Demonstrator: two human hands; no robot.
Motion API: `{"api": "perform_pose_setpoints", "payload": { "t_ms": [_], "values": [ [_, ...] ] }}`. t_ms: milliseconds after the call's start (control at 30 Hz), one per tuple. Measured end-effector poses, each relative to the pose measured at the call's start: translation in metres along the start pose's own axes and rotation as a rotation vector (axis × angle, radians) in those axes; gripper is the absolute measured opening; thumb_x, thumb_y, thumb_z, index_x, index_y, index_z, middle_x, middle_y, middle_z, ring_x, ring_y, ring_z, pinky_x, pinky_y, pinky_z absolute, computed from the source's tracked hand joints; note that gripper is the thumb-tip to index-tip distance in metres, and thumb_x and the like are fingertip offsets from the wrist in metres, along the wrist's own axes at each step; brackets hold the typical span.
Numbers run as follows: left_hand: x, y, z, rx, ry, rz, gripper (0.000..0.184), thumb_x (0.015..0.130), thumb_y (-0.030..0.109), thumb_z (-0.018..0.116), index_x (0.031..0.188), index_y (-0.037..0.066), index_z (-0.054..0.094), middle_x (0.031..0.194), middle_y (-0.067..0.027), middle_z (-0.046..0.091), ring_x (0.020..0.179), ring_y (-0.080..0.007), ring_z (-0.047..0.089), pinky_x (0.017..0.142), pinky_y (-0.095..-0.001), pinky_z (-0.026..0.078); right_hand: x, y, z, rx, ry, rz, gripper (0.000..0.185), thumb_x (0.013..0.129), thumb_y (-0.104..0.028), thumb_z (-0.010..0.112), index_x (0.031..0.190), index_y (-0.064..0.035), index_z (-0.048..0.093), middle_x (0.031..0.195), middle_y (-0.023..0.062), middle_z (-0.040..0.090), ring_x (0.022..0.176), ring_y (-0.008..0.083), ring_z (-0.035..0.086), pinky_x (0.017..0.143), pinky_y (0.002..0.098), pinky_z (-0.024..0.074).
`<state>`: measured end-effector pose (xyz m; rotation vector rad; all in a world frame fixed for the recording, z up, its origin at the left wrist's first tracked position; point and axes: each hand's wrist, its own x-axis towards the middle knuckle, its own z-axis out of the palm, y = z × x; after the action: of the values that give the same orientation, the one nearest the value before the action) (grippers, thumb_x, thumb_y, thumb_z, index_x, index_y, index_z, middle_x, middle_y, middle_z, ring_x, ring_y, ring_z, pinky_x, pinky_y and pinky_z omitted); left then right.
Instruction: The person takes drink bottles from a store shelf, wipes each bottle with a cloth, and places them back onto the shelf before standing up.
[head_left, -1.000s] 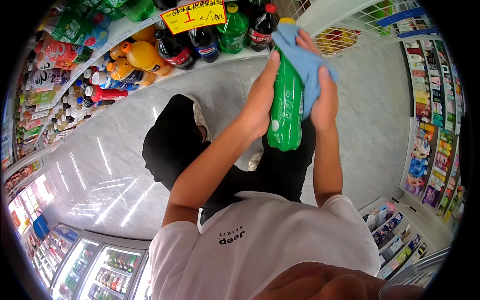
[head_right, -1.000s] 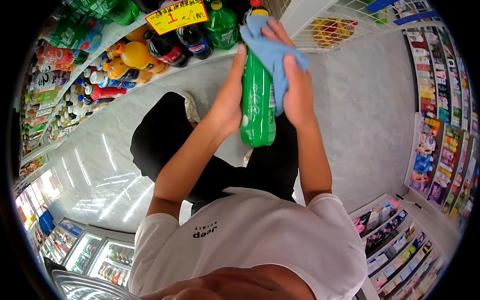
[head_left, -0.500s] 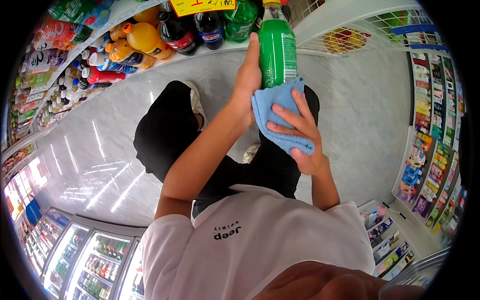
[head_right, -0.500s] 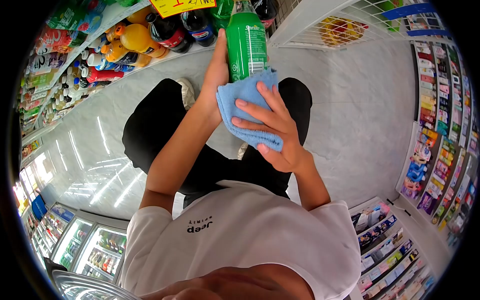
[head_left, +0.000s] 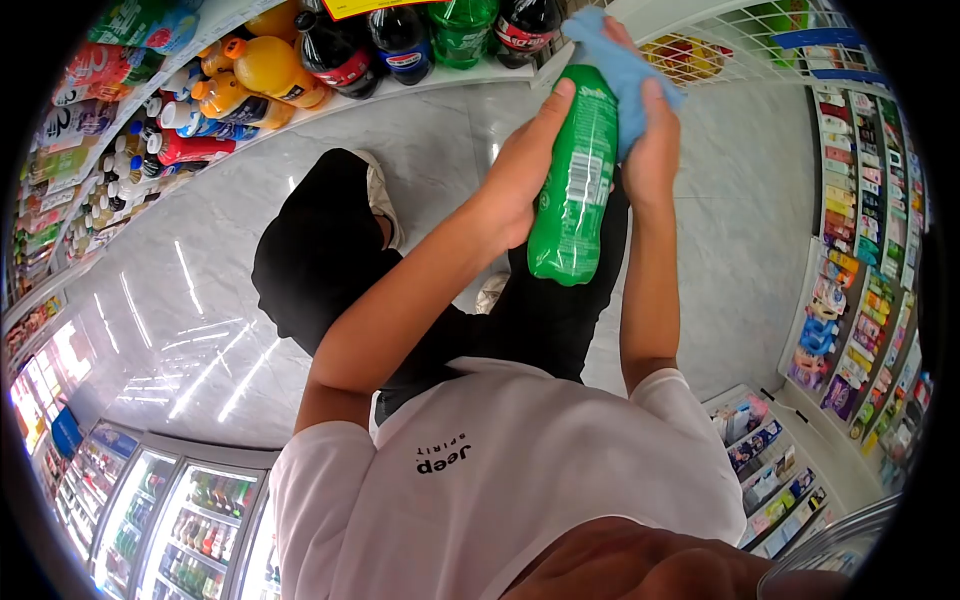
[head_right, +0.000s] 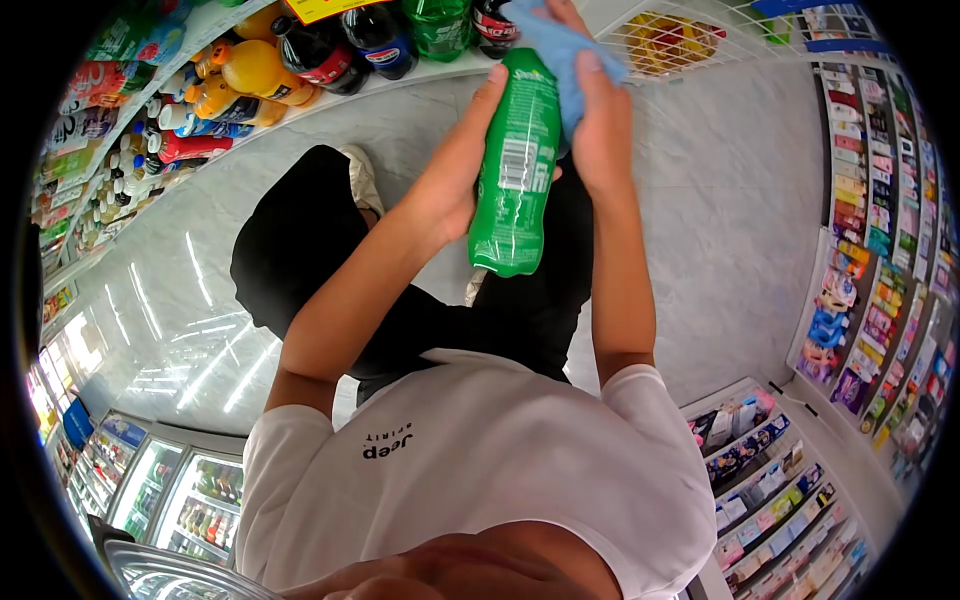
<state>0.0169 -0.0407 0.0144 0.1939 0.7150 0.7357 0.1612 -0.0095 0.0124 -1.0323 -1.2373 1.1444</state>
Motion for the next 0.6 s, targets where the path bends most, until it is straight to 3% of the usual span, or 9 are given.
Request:
{"api": "perform_pose_setpoints", "payload": {
  "t_ms": [67, 100, 200, 333, 400, 533, 600],
  "values": [
    [0.008, -0.004, -0.005, -0.062, 0.010, 0.065, 0.059, 0.099, 0.059, 0.046, 0.130, 0.010, 0.053, 0.107, -0.0072, 0.065, 0.092, -0.0172, 0.068, 0.081, -0.0363, 0.059, -0.002, 0.006, 0.000, -0.232, -0.165, -0.157, 0.055, 0.102, -0.036, 0.036, 0.131, 0.0047, 0.060, 0.144, 0.0125, 0.053, 0.144, 0.0280, 0.034, 0.118, 0.0380, 0.0232],
    [0.008, -0.003, -0.007, -0.082, 0.022, 0.089, 0.060, 0.101, 0.057, 0.041, 0.135, 0.009, 0.051, 0.118, -0.0091, 0.064, 0.102, -0.0199, 0.067, 0.085, -0.0377, 0.058, -0.009, 0.003, 0.009, -0.158, -0.148, -0.148, 0.057, 0.100, -0.041, 0.039, 0.121, 0.0041, 0.067, 0.140, 0.0117, 0.057, 0.145, 0.0295, 0.032, 0.119, 0.0437, 0.0203],
    [0.003, -0.003, -0.006, -0.281, 0.050, 0.106, 0.067, 0.097, 0.065, 0.044, 0.129, 0.007, 0.055, 0.114, -0.0101, 0.065, 0.103, -0.0221, 0.065, 0.087, -0.0377, 0.056, -0.038, -0.004, 0.004, -0.182, -0.300, -0.140, 0.057, 0.099, -0.042, 0.039, 0.114, 0.0025, 0.071, 0.135, 0.0121, 0.060, 0.145, 0.0311, 0.032, 0.121, 0.0475, 0.0154],
    [0.005, 0.004, -0.024, -0.364, -0.120, 0.079, 0.067, 0.100, 0.061, 0.038, 0.136, 0.007, 0.052, 0.129, -0.0134, 0.060, 0.111, -0.0270, 0.063, 0.096, -0.0422, 0.053, -0.072, -0.026, 0.001, -0.366, -0.520, -0.251, 0.051, 0.095, -0.038, 0.040, 0.104, -0.0035, 0.076, 0.122, 0.0093, 0.069, 0.137, 0.0350, 0.044, 0.120, 0.0512, 0.0132],
    [0.016, 0.004, -0.025, -0.335, -0.014, 0.114, 0.070, 0.097, 0.066, 0.039, 0.129, 0.006, 0.057, 0.121, -0.0142, 0.063, 0.107, -0.0279, 0.063, 0.095, -0.0429, 0.052, -0.086, -0.028, -0.003, -0.348, -0.560, -0.306, 0.051, 0.093, -0.038, 0.040, 0.101, -0.0041, 0.077, 0.119, 0.0084, 0.070, 0.135, 0.0357, 0.046, 0.120, 0.0531, 0.0134],
    [0.021, 0.007, -0.024, -0.255, -0.041, 0.118, 0.071, 0.096, 0.067, 0.040, 0.126, 0.006, 0.059, 0.120, -0.0126, 0.064, 0.107, -0.0264, 0.064, 0.095, -0.0425, 0.052, -0.095, -0.025, -0.001, -0.326, -0.443, -0.242, 0.050, 0.091, -0.037, 0.040, 0.096, -0.0047, 0.078, 0.118, 0.0095, 0.070, 0.134, 0.0359, 0.047, 0.119, 0.0540, 0.0148],
    [0.005, 0.008, -0.014, -0.272, -0.048, 0.104, 0.069, 0.097, 0.066, 0.039, 0.126, 0.007, 0.059, 0.121, -0.0116, 0.065, 0.108, -0.0256, 0.064, 0.094, -0.0431, 0.052, -0.085, -0.019, 0.006, -0.330, -0.323, -0.241, 0.056, 0.096, -0.038, 0.036, 0.111, 0.0028, 0.072, 0.133, 0.0157, 0.061, 0.141, 0.0352, 0.039, 0.119, 0.0506, 0.0177]
  ]
}}
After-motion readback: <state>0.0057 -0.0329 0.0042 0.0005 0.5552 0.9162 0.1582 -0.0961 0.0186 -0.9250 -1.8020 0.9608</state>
